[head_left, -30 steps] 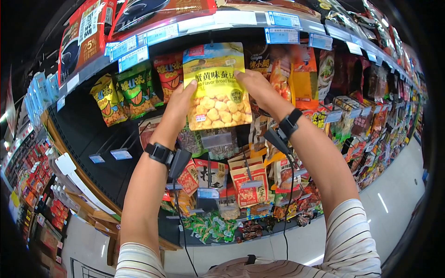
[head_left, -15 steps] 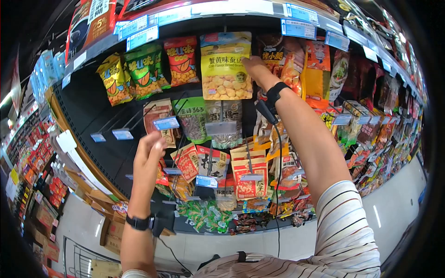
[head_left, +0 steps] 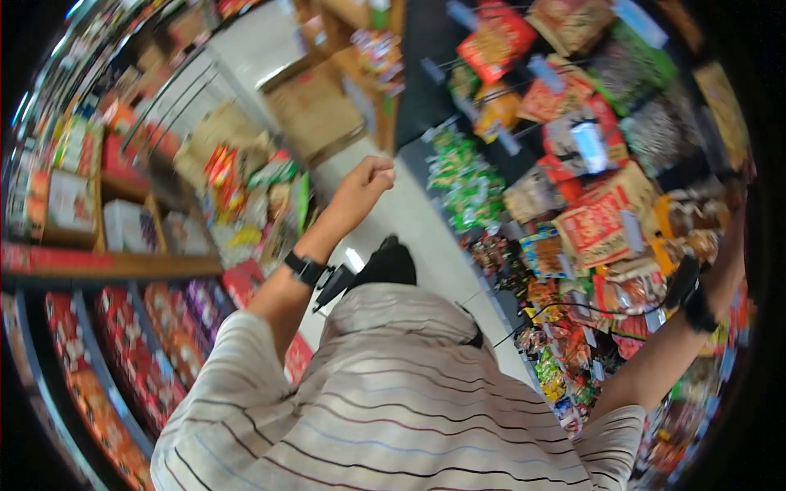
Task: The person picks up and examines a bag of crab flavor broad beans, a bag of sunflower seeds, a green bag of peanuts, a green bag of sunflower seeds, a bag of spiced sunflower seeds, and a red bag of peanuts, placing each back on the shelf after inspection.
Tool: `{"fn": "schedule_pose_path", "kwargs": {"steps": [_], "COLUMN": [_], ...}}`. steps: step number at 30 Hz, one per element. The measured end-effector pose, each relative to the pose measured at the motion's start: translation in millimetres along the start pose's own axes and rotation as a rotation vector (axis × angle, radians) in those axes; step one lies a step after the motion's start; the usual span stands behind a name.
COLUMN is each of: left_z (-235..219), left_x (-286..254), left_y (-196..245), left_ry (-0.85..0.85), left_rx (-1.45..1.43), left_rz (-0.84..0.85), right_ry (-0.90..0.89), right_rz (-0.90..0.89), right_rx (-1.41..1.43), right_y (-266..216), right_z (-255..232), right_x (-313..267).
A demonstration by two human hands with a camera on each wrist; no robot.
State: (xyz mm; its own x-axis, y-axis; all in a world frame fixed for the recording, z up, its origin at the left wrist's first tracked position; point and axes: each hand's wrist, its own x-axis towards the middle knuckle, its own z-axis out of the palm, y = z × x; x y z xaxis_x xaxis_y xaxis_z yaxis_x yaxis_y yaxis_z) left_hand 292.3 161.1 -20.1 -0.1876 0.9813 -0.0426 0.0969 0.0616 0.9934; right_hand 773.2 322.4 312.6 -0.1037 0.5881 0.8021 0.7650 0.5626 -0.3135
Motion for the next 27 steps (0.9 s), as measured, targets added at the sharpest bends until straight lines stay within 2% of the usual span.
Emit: {"fn": "schedule_pose_path", "kwargs": {"steps": [3,5,6,7,8,10,12,13,16,17,20,24,26,27], "left_z": [-34,-53,-63,-76,-90,-115,-145,-155,-188,-207,-259,-324,-362,-374], "left_x": [-32,-49,-55,-61,-67,-78,-89,-95,-115,-123,-140,-121,-108,-97], "left_y": [-47,-63,-72,-80,-87,-94,-128,-141,-149,-157,-189,-199,-232,-230], "left_ry": [0.084,0.165,0.187,0.214,0.243,0.277,0.290,0.305,0.295,0.248,0.301,0.443,0.449,0.442], "left_rx": [-0.061,-0.063,-0.056,-0.048,-0.038,-0.031,-0.020,-0.109,-0.005,0.115,0.053,0.106,0.216,0.290], "left_rz": [-0.206,-0.270,-0.286,-0.301,-0.314,-0.398,-0.489,-0.476,-0.578,-0.672,-0.753,-0.755,-0.748,-0.763], "right_ry": [-0.158,-0.379,-0.443,-0.584,-0.632,-0.787,-0.942,-0.992,-1.121,-1.161,-1.236,-1.333,-1.367,-1.378], "right_rz": [0.073,0.253,0.391,0.496,0.579,0.626,0.686,0.713,0.770,0.782,0.804,0.815,0.805,0.808], "right_rx": [0.330,0.503,0.647,0.758,0.794,0.797,0.866,0.878,0.919,0.916,0.898,0.905,0.894,0.889], "right_y": [-79,-113,-104,-115,-137,-157,-169,-177,-206,-217,-252,-288,-301,-305], "right_z": [75,121,148,168,187,225,262,278,326,341,374,415,428,434], "right_x": [-62,-102,-122,-136,-153,-179,-202,-212,-235,-240,-249,-258,-261,-263]}}
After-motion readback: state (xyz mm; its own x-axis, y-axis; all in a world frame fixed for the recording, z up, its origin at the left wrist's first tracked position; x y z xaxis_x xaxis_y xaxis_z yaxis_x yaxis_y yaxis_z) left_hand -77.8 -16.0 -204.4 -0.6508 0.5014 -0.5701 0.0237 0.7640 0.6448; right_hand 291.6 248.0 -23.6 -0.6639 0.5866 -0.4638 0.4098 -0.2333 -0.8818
